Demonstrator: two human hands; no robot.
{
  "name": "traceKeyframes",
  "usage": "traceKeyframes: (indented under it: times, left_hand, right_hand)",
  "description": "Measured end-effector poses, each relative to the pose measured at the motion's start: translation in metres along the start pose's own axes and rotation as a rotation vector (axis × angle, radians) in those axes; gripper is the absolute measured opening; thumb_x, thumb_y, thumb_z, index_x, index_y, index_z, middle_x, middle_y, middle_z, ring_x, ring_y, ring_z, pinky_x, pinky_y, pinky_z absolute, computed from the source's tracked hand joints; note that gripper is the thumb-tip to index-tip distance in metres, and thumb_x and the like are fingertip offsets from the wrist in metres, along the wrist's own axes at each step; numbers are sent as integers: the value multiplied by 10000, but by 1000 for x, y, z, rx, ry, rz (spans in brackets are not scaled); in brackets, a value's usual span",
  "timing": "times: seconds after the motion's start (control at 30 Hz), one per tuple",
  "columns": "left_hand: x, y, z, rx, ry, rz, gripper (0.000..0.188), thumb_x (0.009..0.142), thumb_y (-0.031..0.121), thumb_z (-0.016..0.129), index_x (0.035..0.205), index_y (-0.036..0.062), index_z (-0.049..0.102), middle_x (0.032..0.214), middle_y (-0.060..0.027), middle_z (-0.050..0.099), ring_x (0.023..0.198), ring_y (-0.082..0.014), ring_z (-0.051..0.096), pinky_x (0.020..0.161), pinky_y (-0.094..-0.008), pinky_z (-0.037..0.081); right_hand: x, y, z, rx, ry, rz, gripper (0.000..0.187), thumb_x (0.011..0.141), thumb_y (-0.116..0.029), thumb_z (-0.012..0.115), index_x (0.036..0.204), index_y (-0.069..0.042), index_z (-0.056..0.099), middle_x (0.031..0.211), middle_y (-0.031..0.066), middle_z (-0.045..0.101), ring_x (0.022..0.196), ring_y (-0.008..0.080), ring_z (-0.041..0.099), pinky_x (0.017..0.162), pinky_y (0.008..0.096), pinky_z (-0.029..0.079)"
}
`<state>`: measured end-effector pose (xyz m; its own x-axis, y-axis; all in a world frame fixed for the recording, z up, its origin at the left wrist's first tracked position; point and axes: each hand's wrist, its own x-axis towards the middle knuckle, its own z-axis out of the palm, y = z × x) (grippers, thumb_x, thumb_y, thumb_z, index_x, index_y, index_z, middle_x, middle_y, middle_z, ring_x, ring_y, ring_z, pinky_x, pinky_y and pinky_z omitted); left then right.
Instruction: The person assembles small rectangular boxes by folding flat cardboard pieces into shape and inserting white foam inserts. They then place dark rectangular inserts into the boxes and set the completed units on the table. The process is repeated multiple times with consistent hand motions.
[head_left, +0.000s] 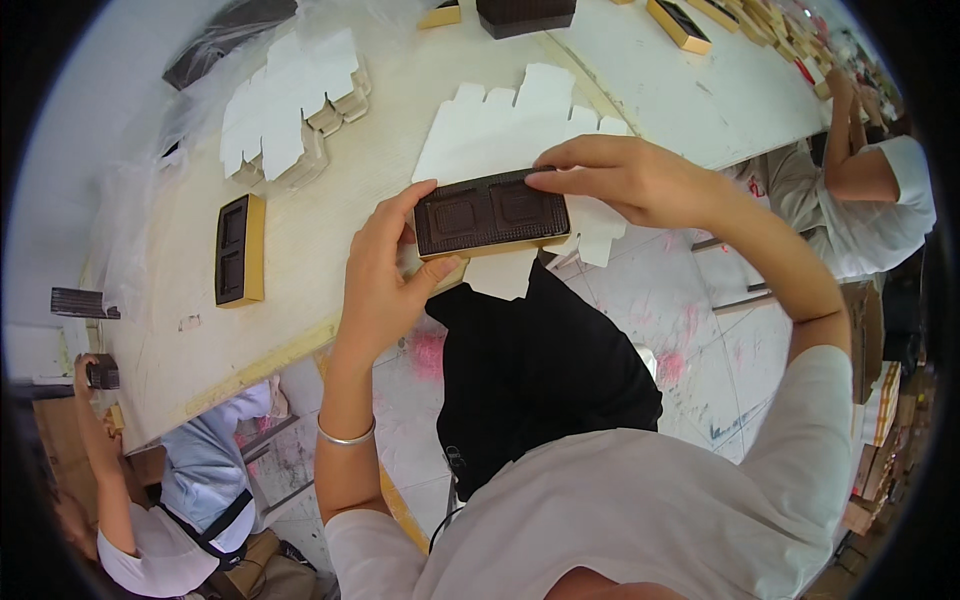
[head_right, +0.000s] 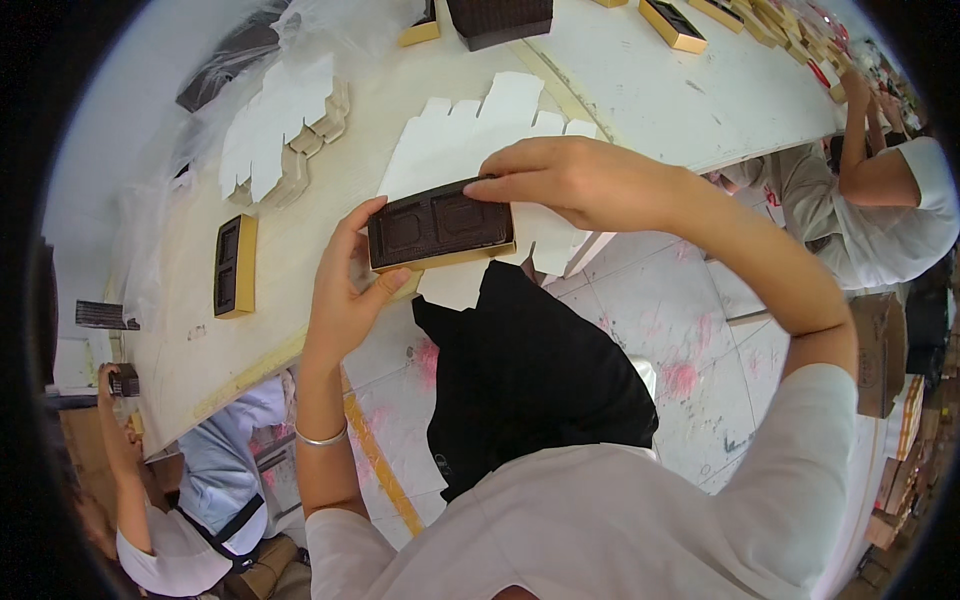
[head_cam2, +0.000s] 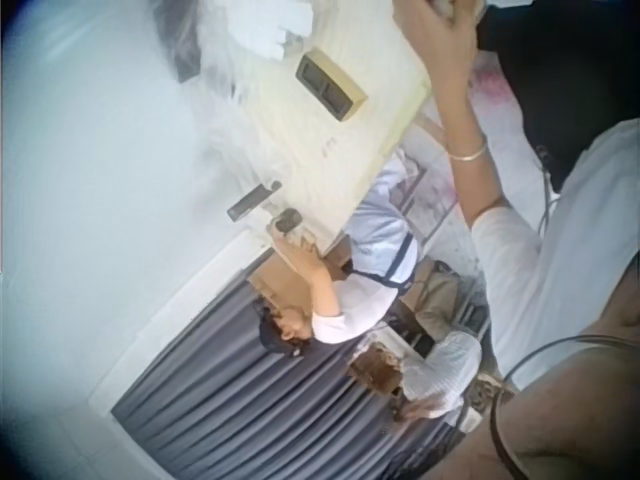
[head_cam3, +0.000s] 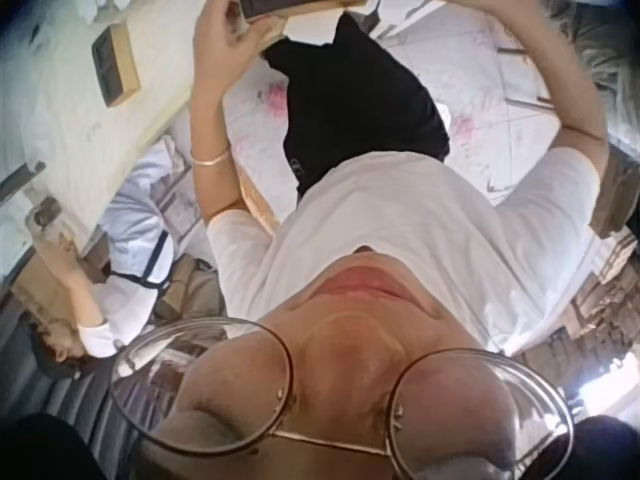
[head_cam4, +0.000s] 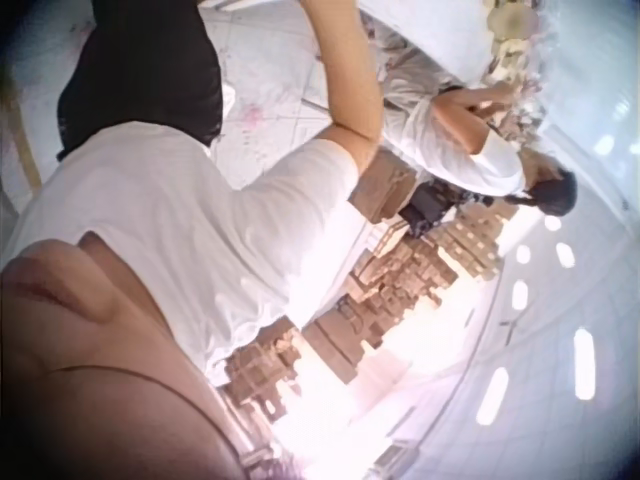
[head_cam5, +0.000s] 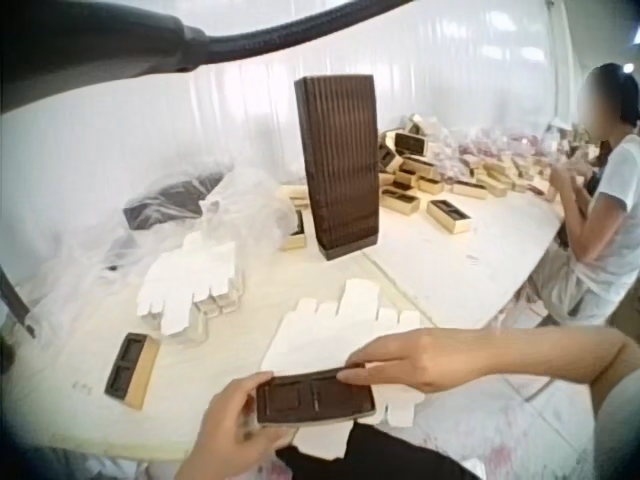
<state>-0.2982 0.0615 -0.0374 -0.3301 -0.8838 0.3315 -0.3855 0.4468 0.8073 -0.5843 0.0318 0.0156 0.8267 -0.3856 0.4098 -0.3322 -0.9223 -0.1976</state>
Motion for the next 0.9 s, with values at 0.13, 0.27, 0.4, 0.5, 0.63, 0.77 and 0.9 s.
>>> traceKeyframes:
  times: [0.13,0.27,0.4,0.5,0.63,0.77,0.9]
  left_hand:
    - [3,3,-3,124,-57,72,619,712,218,770,1265,96,521,1079,-68,609,875,-233,533,852,-342,404]
    - [0,0,-3,81,-46,57,614,724,238,760,1277,103,530,1114,-80,602,905,-248,531,874,-348,394]
    - [0,0,-3,264,-55,172,616,735,274,741,1291,106,536,1165,-106,572,932,-263,513,898,-350,384]
    - [-1,6,-4,391,-106,136,620,731,308,739,1290,120,548,1235,-118,525,967,-280,496,916,-374,379]
    - [-2,18,-10,408,-59,220,716,770,495,680,1324,78,499,1306,-160,467,1115,-323,476,983,-416,352]
    - [-34,30,-25,332,213,326,806,810,645,563,1307,18,470,1301,-225,468,1231,-368,428,1022,-459,336]
    - [-49,40,-29,252,75,270,729,783,588,636,1247,36,529,1269,-199,510,1202,-373,449,1016,-462,341]
  right_hand:
    - [0,3,-8,-190,-220,-123,409,719,-3,606,1126,38,609,1069,170,611,953,298,607,781,370,513]
    - [10,3,-7,-337,-300,-243,441,791,-162,593,1180,45,565,1240,192,546,1100,321,553,891,408,481]
    - [-5,-36,8,-329,-204,10,565,846,-365,546,1247,32,503,1417,228,372,1275,359,413,1034,454,375]
    - [-14,-39,28,-350,-106,126,605,829,-409,581,1244,25,502,1402,268,359,1257,399,413,1044,464,358]
    - [-8,-31,27,-62,23,71,549,774,-259,696,1211,26,529,1275,247,452,1079,390,509,949,455,423]
    - [-30,-36,-23,-179,10,-114,430,868,-321,576,1155,-1,593,1268,235,487,1081,377,533,934,450,449]
    - [-87,42,-125,-676,-21,242,470,840,-317,609,1245,-87,541,1320,174,481,1216,353,456,1038,444,356]
